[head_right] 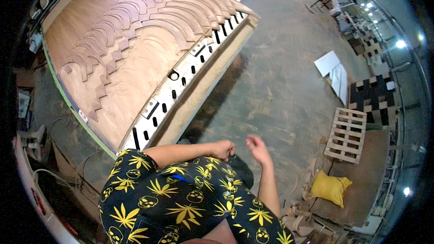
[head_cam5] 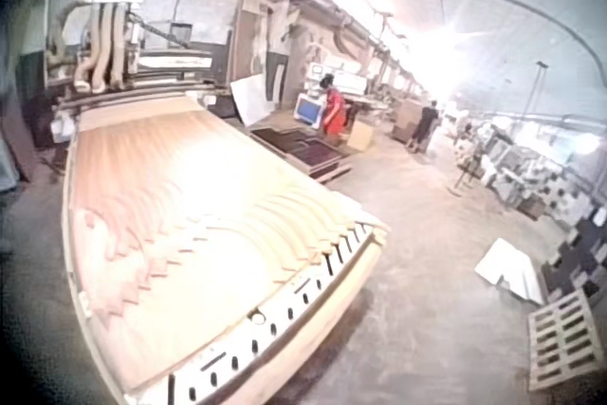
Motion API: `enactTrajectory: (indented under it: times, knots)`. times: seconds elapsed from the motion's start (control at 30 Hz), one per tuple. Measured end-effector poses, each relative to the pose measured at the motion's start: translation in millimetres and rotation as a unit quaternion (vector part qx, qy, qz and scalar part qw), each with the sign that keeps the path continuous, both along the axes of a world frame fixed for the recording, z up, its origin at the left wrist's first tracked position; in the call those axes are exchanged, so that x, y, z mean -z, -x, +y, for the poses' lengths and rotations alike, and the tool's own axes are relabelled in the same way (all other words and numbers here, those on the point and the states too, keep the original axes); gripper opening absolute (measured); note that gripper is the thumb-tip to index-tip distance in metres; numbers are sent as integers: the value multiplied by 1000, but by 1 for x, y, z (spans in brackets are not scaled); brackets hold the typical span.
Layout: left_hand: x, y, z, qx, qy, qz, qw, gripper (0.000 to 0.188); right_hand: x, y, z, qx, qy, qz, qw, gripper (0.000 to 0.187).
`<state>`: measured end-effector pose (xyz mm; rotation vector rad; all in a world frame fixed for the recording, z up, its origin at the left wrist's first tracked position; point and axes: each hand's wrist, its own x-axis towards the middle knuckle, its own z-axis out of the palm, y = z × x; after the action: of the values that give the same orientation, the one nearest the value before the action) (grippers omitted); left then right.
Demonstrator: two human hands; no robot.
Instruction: The person picks up curved wood panels from a machine bed, gathers them into a stack by hand, carries them across a workshop, and places them onto a pallet. The person then returns to the machine and removes additional panels.
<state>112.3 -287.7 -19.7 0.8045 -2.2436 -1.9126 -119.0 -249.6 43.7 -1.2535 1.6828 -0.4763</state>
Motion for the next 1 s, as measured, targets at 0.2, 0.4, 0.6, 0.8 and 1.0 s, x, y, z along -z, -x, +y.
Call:
enactTrajectory:
  times: [0.2,0.4,0.6,0.8,1.0]
  knots:
    - [-21,-67,-143,-274,63,-114,953,33,23,-19,-241,-78,26,-69,994,34]
    - [-52,-101,-301,-682,279,-260,624,42,28,-69,-471,-294,146,-69,942,29]
    - [-37,-97,-334,-706,132,-462,520,55,11,-126,-555,-459,184,-148,857,29]
    - [-30,-102,-339,-725,96,-490,474,56,16,-141,-575,-612,304,-95,724,28]
    - [-62,-113,-328,-714,-39,-442,541,64,29,-189,-568,-546,356,-68,755,37]
